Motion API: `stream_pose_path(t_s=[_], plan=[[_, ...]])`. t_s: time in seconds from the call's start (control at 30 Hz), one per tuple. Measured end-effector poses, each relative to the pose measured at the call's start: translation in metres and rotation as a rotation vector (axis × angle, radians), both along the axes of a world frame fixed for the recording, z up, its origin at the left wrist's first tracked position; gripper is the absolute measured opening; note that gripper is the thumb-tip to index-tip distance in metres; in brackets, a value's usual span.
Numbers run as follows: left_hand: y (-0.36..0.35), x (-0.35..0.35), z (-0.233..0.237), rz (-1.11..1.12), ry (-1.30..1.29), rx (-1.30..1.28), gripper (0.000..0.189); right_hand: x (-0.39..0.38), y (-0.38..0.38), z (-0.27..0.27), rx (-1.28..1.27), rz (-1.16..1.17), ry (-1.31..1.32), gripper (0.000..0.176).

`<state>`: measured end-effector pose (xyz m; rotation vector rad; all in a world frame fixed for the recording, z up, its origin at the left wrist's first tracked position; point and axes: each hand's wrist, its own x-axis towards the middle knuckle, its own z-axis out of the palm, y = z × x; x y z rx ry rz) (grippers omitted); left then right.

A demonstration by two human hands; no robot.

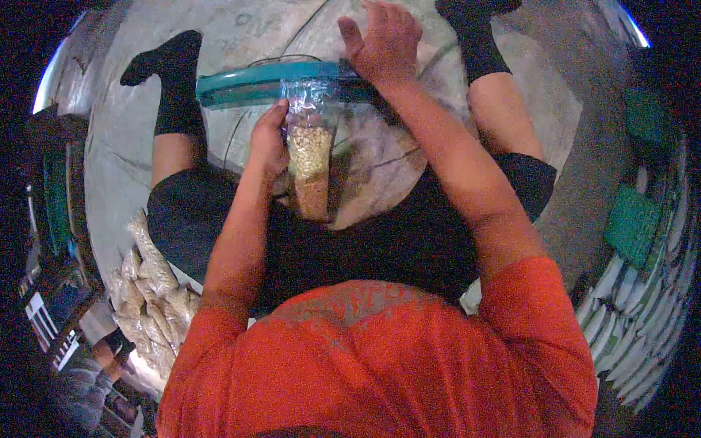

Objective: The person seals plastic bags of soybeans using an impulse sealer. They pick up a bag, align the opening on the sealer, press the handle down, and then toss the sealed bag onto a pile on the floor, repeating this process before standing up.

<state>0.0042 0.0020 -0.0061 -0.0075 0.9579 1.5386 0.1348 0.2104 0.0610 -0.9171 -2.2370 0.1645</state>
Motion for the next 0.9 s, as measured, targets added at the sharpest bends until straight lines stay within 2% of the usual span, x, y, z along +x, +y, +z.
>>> stream_pose_path(t_s=[0.17,0.57,0.9], plan=[[0.003,-0.002,0.002,0.016,0.004,-0.017,0.037,-0.001,0.001,-0.001,0.208,0.006,0.101,0.06],[0.002,-0.002,-0.001,0.042,-0.045,0.003,0.034,0.001,-0.005,0.008,0.241,0.087,0.127,0.049],[0.002,-0.001,0.001,0.039,0.008,0.01,0.033,0.001,-0.008,0.01,0.278,0.091,0.085,0.047]])
